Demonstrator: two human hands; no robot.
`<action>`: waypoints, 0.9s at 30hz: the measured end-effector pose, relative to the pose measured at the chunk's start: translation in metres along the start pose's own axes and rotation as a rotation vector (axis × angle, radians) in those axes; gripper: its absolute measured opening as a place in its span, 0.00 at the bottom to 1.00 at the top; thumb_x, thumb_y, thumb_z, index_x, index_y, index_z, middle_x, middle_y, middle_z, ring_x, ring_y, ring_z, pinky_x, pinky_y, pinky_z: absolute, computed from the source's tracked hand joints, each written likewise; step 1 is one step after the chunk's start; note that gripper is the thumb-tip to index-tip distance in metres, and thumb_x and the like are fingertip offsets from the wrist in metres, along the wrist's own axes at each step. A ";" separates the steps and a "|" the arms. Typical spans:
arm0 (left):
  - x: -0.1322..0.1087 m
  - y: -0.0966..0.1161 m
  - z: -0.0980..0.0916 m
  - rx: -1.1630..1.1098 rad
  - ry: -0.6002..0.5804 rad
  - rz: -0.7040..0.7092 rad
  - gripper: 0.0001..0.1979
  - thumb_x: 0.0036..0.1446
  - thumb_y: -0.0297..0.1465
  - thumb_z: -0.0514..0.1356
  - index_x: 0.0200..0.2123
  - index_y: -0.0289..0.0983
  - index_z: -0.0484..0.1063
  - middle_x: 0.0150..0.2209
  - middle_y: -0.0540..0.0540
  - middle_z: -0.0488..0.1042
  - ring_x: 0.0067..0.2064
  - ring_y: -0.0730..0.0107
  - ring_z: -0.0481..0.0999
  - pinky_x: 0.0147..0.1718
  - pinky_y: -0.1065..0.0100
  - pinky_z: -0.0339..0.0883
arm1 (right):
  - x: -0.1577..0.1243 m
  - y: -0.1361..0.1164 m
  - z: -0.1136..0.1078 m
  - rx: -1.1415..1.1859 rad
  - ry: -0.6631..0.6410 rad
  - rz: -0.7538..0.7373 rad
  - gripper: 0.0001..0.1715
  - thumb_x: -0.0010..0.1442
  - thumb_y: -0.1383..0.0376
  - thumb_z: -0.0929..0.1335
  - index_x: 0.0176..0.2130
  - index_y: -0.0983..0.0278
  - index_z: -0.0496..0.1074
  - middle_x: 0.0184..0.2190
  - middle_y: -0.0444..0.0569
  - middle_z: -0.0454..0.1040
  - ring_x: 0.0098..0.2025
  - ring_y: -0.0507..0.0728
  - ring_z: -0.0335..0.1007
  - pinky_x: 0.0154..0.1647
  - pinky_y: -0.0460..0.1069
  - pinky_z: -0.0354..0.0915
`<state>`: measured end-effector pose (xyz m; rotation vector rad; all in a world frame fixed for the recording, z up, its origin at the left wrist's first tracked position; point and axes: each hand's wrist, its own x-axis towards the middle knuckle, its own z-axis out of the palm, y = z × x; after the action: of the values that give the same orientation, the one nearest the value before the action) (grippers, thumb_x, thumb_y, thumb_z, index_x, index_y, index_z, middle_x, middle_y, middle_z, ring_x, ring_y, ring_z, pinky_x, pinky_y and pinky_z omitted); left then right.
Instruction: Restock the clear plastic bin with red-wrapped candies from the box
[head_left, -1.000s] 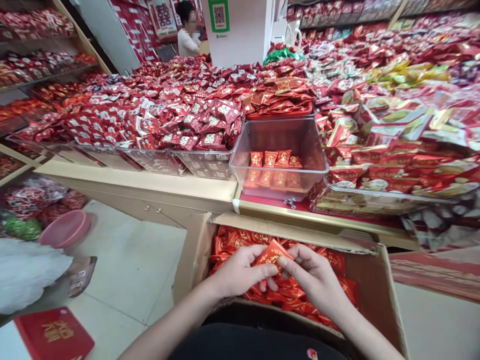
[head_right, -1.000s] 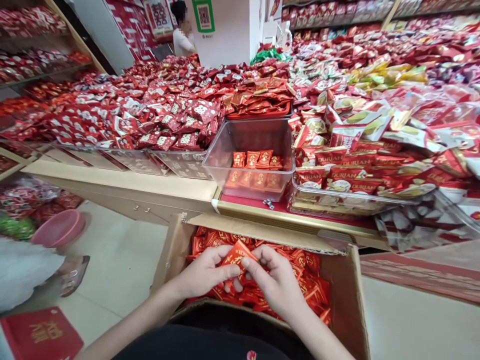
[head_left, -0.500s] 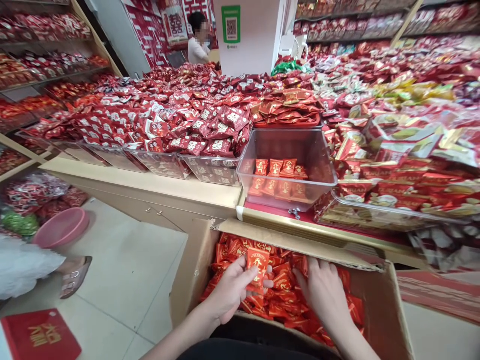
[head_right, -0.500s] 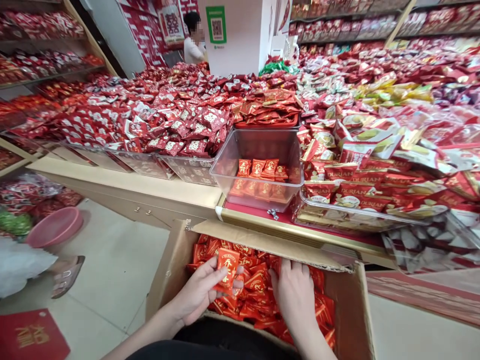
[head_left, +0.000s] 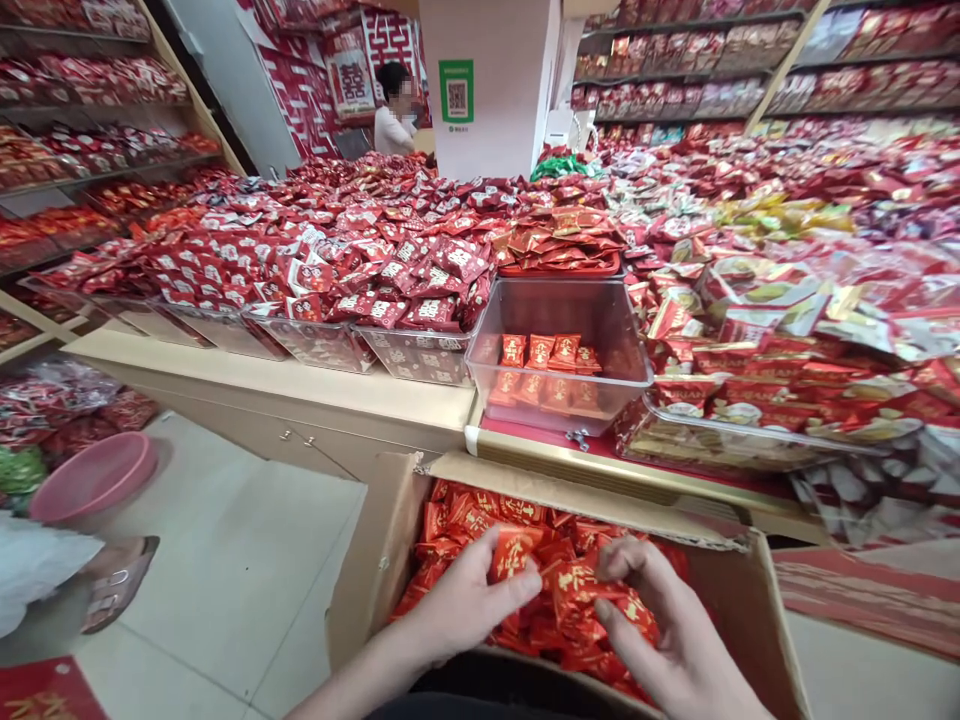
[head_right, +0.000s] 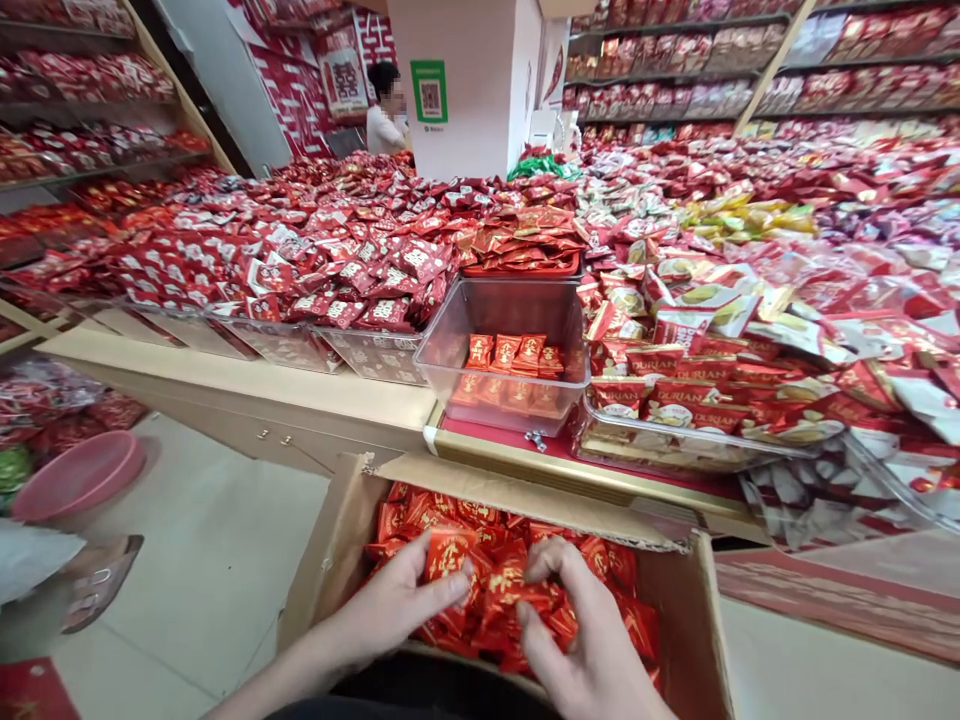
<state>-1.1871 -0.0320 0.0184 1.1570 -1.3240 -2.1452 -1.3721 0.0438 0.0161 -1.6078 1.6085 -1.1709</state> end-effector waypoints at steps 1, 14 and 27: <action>0.002 0.007 0.003 -0.018 -0.039 0.016 0.21 0.47 0.36 0.64 0.44 0.36 0.66 0.39 0.46 0.72 0.42 0.67 0.70 0.42 0.66 0.64 | 0.006 -0.007 -0.001 0.101 -0.008 -0.007 0.04 0.54 0.65 0.63 0.32 0.61 0.60 0.29 0.46 0.65 0.33 0.52 0.64 0.35 0.47 0.65; 0.012 0.018 0.017 -0.251 -0.034 0.145 0.15 0.47 0.30 0.65 0.40 0.33 0.72 0.35 0.43 0.75 0.36 0.66 0.73 0.40 0.63 0.66 | 0.042 -0.006 0.017 0.458 0.209 0.242 0.12 0.52 0.60 0.68 0.35 0.65 0.69 0.24 0.46 0.71 0.25 0.50 0.65 0.25 0.45 0.65; 0.014 0.045 0.009 -0.346 0.175 0.306 0.13 0.50 0.32 0.62 0.40 0.34 0.72 0.39 0.43 0.75 0.43 0.63 0.73 0.45 0.64 0.64 | 0.061 -0.059 0.002 -0.784 -0.034 -0.792 0.16 0.61 0.72 0.56 0.39 0.70 0.70 0.37 0.58 0.73 0.32 0.55 0.65 0.31 0.50 0.64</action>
<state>-1.2075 -0.0580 0.0528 0.9118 -0.9369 -1.9062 -1.3492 -0.0094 0.0781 -2.9310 1.5265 -0.8481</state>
